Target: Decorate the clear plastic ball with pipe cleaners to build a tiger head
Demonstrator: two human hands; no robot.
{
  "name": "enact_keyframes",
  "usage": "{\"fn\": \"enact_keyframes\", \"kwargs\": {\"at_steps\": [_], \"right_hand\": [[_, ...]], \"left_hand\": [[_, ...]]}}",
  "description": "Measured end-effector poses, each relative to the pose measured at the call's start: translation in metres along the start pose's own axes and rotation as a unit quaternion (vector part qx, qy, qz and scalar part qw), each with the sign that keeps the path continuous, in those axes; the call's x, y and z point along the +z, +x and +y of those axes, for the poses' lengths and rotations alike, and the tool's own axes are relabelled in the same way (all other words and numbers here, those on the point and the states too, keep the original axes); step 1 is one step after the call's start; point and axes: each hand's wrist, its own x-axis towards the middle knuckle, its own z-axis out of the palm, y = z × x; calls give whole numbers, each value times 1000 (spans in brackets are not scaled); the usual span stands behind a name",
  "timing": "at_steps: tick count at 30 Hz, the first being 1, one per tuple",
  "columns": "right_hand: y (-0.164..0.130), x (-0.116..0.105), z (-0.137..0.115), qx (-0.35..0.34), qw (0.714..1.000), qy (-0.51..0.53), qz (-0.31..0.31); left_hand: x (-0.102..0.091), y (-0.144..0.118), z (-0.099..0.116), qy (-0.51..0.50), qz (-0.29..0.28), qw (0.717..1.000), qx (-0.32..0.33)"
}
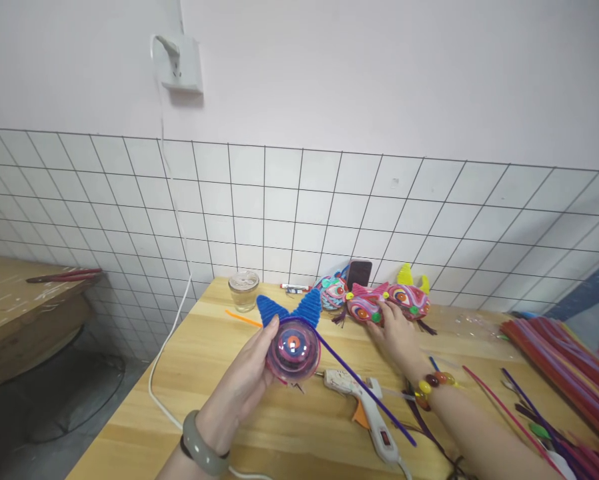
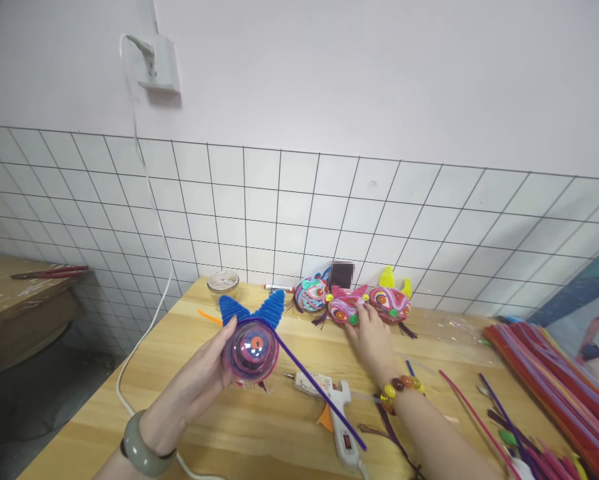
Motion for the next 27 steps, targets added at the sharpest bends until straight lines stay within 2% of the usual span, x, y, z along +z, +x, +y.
{"fn": "enact_keyframes", "kwargs": {"at_steps": [5, 10, 17, 24, 27], "right_hand": [[-3, -4, -7, -36, 999, -4, -3], [-14, -3, -2, -55, 998, 31, -10], [-3, 12, 16, 43, 994, 97, 27], [22, 13, 17, 47, 989, 141, -21], [31, 11, 14, 45, 986, 155, -42]], "left_hand": [[-2, 2, -2, 8, -5, 1000, -7], [-5, 4, -5, -5, 13, 1000, -1], [-4, 7, -8, -8, 25, 999, -24], [-4, 8, -6, -28, 12, 999, -39], [-4, 6, -4, -53, -14, 998, -43]]}}
